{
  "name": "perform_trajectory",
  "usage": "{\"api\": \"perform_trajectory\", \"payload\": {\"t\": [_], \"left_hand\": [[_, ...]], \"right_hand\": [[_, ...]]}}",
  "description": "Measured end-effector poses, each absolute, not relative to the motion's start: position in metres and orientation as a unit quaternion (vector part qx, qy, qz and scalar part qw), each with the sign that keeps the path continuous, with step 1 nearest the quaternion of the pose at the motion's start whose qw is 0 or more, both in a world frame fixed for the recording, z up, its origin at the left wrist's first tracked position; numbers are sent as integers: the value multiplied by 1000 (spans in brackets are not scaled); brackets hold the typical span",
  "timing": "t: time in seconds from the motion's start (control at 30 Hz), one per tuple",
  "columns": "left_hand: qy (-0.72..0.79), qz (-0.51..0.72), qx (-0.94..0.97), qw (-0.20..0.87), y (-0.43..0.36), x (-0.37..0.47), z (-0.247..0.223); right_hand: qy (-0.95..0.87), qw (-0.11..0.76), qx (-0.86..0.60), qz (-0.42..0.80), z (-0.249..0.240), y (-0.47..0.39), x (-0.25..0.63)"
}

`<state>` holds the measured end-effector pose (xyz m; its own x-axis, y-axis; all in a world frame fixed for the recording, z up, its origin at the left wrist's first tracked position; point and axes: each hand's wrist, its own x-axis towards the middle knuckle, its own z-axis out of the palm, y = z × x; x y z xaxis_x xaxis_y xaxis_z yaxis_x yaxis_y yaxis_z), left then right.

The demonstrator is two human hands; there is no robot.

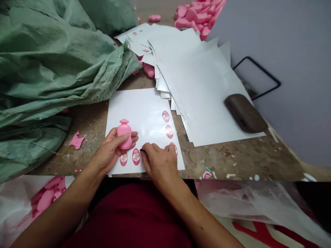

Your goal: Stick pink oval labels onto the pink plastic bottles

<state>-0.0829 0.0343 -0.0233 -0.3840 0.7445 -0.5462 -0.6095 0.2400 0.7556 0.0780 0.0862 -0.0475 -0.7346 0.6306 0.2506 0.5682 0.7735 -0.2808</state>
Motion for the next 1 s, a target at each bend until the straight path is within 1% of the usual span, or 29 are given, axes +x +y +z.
{"api": "perform_trajectory", "payload": {"t": [0.3, 0.47, 0.53, 0.63, 0.73, 0.8, 0.83, 0.93, 1.0], "left_hand": [[557, 611, 56, 559, 35, -83, -23], [549, 615, 56, 563, 34, -83, -25], [546, 617, 57, 564, 34, -84, -26], [541, 619, 59, 566, 34, -85, -26], [538, 622, 64, 566, 35, -86, -26], [537, 624, 65, 563, 35, -86, -26], [537, 625, 63, 562, 35, -86, -27], [540, 627, 63, 558, 34, -85, -29], [544, 625, 84, 553, 32, -84, -29]], "right_hand": [[-921, 181, -326, 109, -50, 88, 75], [-906, 172, -323, 211, -47, 94, 79], [-910, 171, -325, 193, -47, 94, 82], [-923, 159, -325, 131, -48, 91, 81], [-918, 148, -343, 137, -48, 89, 74], [-894, 138, -379, 196, -45, 91, 71], [-873, 132, -399, 249, -42, 93, 70], [-764, 139, -429, 462, -29, 102, 75], [-688, 167, -425, 564, -20, 107, 80]]}}
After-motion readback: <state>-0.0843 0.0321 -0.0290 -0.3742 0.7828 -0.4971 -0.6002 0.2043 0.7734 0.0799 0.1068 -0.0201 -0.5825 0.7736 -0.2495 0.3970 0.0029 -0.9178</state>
